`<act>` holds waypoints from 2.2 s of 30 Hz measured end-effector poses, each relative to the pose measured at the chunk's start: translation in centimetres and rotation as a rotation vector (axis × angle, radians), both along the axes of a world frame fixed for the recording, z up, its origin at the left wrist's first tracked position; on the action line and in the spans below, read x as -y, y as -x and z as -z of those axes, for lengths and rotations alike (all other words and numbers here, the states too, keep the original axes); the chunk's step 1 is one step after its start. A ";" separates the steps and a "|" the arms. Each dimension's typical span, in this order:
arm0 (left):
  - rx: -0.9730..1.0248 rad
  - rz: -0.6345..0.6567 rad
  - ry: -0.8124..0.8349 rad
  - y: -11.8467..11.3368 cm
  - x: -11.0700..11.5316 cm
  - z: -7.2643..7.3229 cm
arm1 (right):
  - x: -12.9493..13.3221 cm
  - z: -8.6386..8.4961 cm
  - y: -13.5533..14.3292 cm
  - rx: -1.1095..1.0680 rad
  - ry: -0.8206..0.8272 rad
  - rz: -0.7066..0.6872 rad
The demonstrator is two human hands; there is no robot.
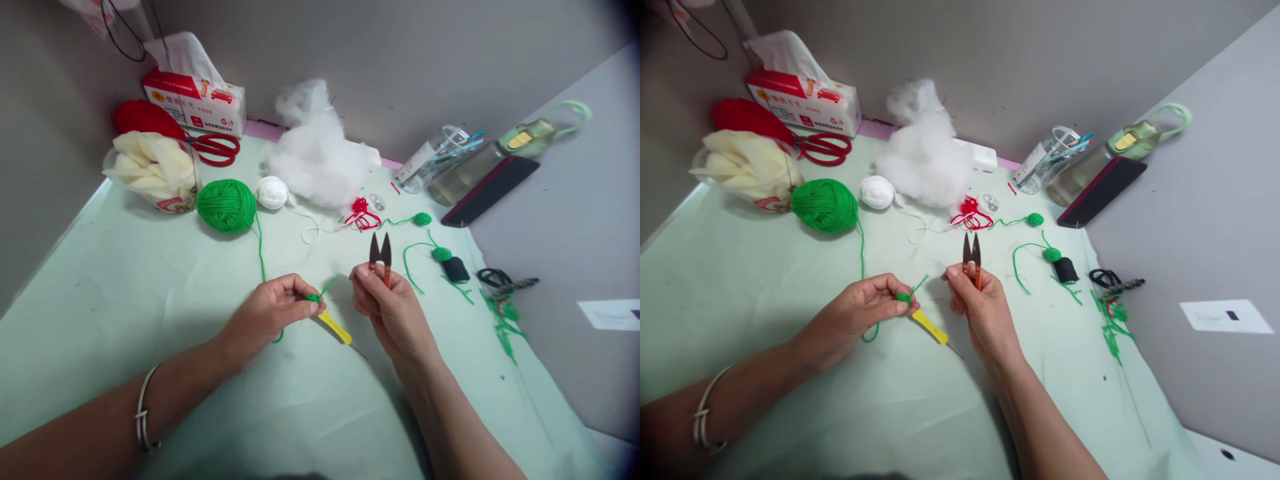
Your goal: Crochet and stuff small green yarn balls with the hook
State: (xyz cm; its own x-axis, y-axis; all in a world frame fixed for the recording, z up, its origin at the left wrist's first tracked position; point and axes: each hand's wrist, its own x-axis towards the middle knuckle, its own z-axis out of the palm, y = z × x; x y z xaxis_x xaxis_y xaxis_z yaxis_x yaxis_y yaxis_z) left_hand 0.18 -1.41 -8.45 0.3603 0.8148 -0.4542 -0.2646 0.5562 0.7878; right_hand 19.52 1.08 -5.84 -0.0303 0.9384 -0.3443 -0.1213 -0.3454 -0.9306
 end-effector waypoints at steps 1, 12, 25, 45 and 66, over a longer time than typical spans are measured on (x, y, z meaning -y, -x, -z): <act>0.010 -0.005 0.001 0.0 0.0 0.0 | 0.0 0.0 -0.3 0.020 -0.025 0.012; 0.021 0.001 -0.009 0.0 0.3 -0.2 | 2.0 -0.5 0.3 0.552 -0.624 -0.156; -0.012 0.025 -0.008 -0.1 0.0 0.2 | 2.5 0.8 0.7 1.155 -1.017 -0.345; 0.206 -0.101 0.076 0.3 -0.4 -0.2 | -0.4 -1.4 -3.6 0.682 -0.220 -0.565; 0.167 -0.057 0.063 0.4 -0.3 -0.2 | 0.3 -0.5 -1.8 0.547 -0.185 -0.396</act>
